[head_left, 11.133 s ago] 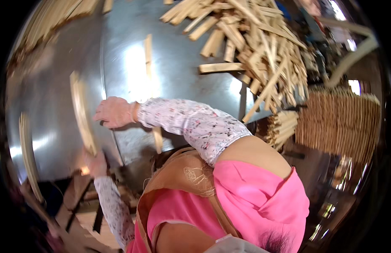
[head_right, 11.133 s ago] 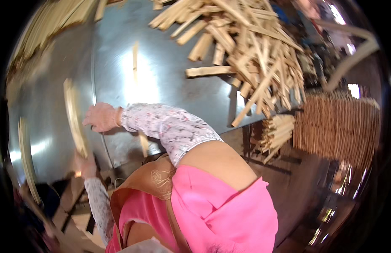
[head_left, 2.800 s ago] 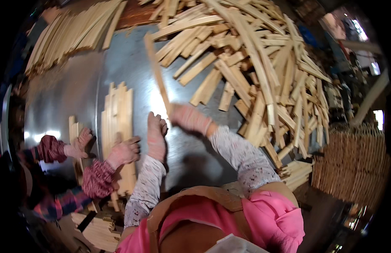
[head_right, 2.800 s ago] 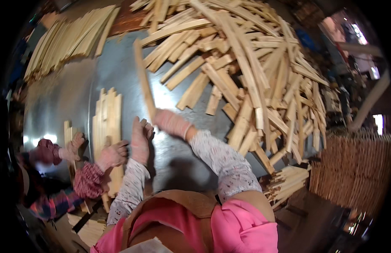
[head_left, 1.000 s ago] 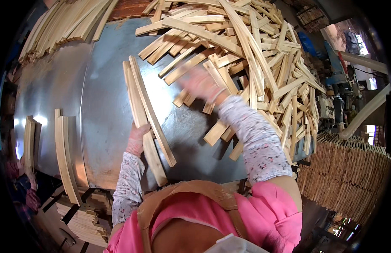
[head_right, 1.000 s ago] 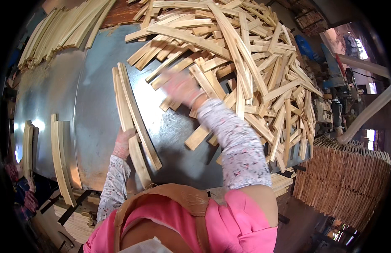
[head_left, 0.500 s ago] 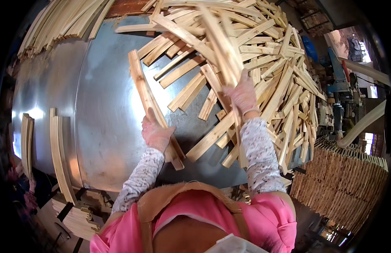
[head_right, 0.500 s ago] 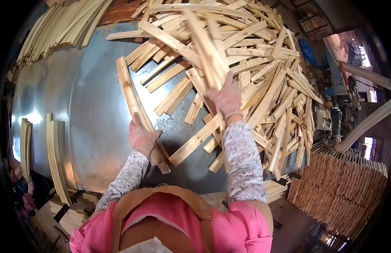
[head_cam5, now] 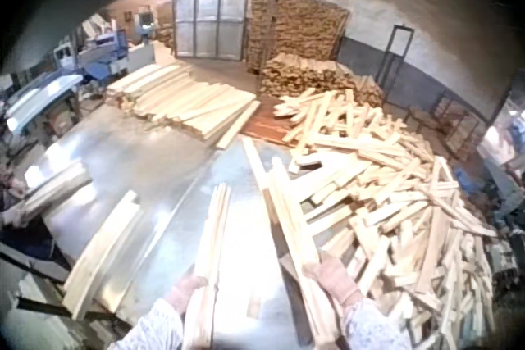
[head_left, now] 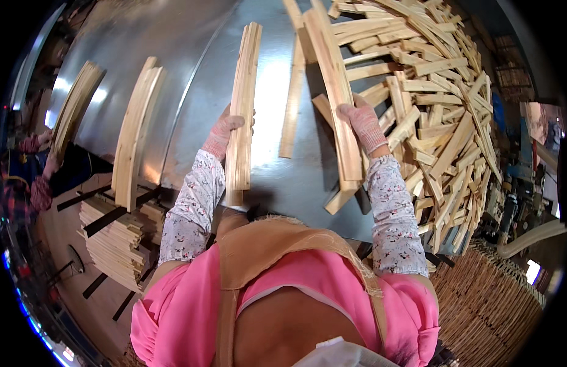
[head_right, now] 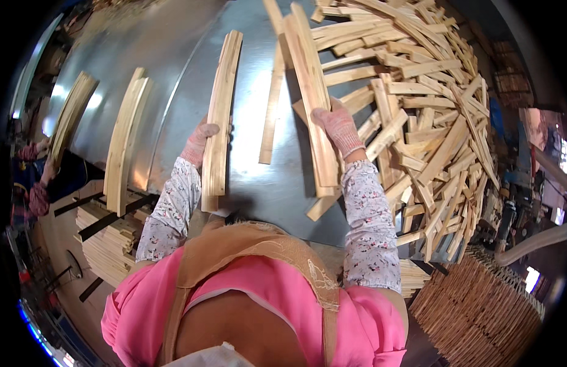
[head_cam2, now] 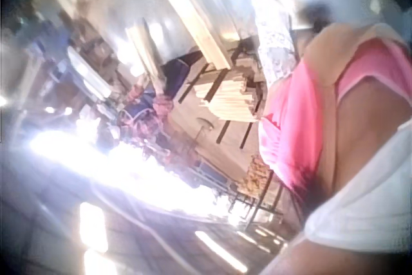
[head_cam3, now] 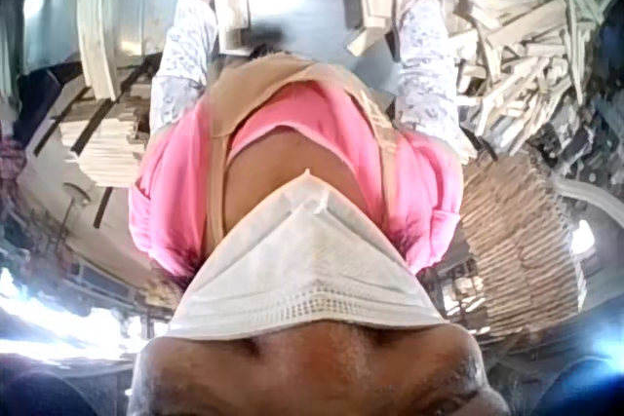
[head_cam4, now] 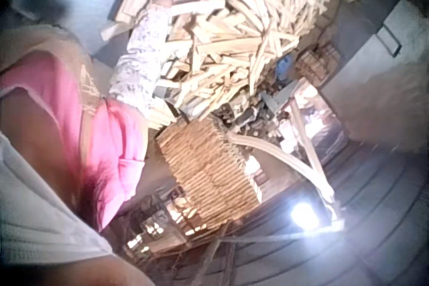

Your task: The person sorts a large pile of wooden slats on a metal table, picking them up and arranging them into neat stacks. The person repeatedly gathers loose pieces and aligns them into organized bundles, occasionally adjusting the stacks to ensure they are even.

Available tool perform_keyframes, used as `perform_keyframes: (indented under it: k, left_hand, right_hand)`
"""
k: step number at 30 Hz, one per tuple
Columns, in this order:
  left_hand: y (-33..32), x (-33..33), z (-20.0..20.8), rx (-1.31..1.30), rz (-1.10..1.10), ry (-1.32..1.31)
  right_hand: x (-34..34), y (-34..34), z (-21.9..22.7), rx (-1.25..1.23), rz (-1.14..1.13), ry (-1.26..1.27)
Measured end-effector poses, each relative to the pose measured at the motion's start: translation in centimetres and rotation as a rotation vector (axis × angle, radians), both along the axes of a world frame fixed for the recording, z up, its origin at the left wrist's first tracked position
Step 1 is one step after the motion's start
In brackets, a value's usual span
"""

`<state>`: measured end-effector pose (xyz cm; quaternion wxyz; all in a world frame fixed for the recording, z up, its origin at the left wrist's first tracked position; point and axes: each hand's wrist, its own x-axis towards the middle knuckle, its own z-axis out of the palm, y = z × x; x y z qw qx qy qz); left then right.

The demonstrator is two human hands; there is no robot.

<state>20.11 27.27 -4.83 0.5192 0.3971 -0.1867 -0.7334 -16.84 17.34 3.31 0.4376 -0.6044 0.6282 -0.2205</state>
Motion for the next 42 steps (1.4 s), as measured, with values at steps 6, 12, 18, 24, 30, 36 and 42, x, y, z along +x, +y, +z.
perform_keyframes:
  k: [6,12,18,24,30,36,42]
  left_hand:
    - [1.6,6.2,-2.6,-0.020,0.057,0.433]
    - [6.9,6.4,-10.8,0.108,0.358,-0.180]
    - [7.2,9.4,-5.1,0.338,0.230,0.694]
    - [6.2,10.3,-0.4,0.200,0.135,0.607]
    - [6.9,8.8,-4.5,0.378,0.232,0.491]
    - [5.7,10.5,-4.7,0.257,0.175,0.407]
    - [2.6,12.7,1.8,0.092,-0.003,0.020]
  right_hand:
    - [18.3,3.5,-1.9,-0.036,-0.203,-0.162]
    - [28.5,10.6,-5.4,0.053,-0.032,0.098]
    - [28.8,11.0,-0.8,0.371,-0.246,-0.403]
    - [27.0,11.6,-3.6,0.138,-0.188,-0.046]
    - [30.3,16.7,-7.7,0.127,-0.189,-0.473]
    - [29.6,14.1,-5.1,0.211,0.151,-0.045]
    - [28.3,10.9,-2.7,-0.040,0.506,0.511]
